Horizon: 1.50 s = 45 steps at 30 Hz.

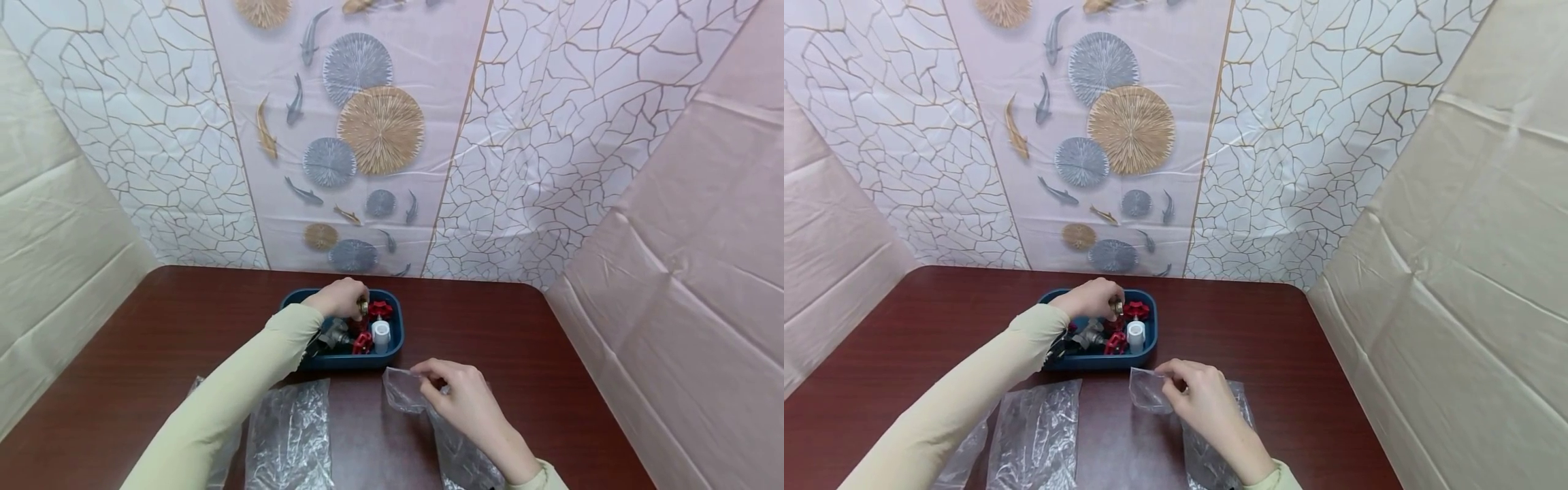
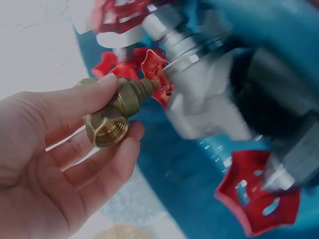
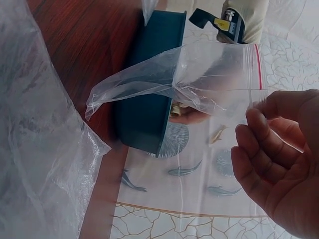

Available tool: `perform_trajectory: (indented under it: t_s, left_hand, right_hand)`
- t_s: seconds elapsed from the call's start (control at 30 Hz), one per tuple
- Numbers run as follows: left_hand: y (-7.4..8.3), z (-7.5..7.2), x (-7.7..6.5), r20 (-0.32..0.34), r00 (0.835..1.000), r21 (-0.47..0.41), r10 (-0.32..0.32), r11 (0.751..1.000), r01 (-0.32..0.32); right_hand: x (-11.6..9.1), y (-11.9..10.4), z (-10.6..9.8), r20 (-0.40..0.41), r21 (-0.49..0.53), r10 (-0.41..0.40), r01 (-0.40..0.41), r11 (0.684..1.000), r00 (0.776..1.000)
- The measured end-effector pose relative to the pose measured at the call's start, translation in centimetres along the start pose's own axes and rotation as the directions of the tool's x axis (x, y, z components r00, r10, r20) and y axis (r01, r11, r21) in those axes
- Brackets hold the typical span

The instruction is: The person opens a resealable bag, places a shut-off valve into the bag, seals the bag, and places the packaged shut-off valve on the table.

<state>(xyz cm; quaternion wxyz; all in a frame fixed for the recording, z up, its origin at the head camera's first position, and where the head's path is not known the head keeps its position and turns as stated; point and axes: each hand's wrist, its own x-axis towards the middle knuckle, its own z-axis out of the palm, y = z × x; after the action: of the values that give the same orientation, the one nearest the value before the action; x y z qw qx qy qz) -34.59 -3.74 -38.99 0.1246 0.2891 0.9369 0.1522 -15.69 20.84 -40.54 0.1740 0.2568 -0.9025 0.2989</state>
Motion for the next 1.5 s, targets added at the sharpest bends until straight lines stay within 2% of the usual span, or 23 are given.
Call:
perform_trajectory:
  t_s: [0.23, 0.47, 0.67, 0.83, 1.03, 1.13, 1.23, 1.33, 1.5]
  left_hand:
    - [0.4, -3.2, -0.7, -0.075, 0.997, 0.039, 0.036, 0.999, -0.034]
    - [0.8, -6.1, -2.2, -0.143, 0.984, 0.041, 0.104, 0.994, -0.099]
    - [1.7, -6.8, -3.3, -0.161, 0.976, 0.028, 0.149, 0.989, -0.146]
    - [3.3, -6.9, -4.7, -0.181, 0.960, 0.041, 0.214, 0.977, -0.210]
    - [6.1, -7.0, -7.6, -0.206, 0.915, 0.089, 0.346, 0.938, -0.335]
    - [7.3, -6.8, -9.2, -0.223, 0.880, 0.128, 0.419, 0.908, -0.400]
    - [8.3, -6.4, -10.8, -0.243, 0.837, 0.169, 0.490, 0.871, -0.461]
    - [9.0, -5.9, -12.1, -0.249, 0.802, 0.188, 0.543, 0.839, -0.510]
    - [9.9, -4.9, -13.7, -0.227, 0.772, 0.207, 0.594, 0.804, -0.558]
  right_hand:
    - [0.1, -0.1, -0.3, 0.011, 0.005, 0.023, -0.023, 1.000, 1.000]
    - [0.2, -0.2, -0.3, 0.027, 0.012, 0.043, -0.043, 0.999, 0.999]
    - [0.3, -0.2, 0.0, 0.037, 0.012, 0.047, -0.048, 0.999, 0.998]
    - [0.5, -0.3, 0.1, 0.037, 0.018, 0.028, -0.029, 0.999, 0.999]
    - [0.8, -0.3, 0.3, 0.018, 0.012, 0.006, -0.006, 1.000, 1.000]
    - [1.0, -0.3, 0.4, 0.006, 0.013, -0.015, 0.015, 1.000, 1.000]
    - [1.0, -0.3, 0.5, -0.005, 0.019, -0.037, 0.037, 0.999, 0.999]
    - [1.0, -0.3, 0.5, 0.001, 0.022, -0.035, 0.035, 0.999, 0.999]
    - [1.0, -0.4, 0.5, 0.020, 0.024, -0.018, 0.018, 1.000, 1.000]
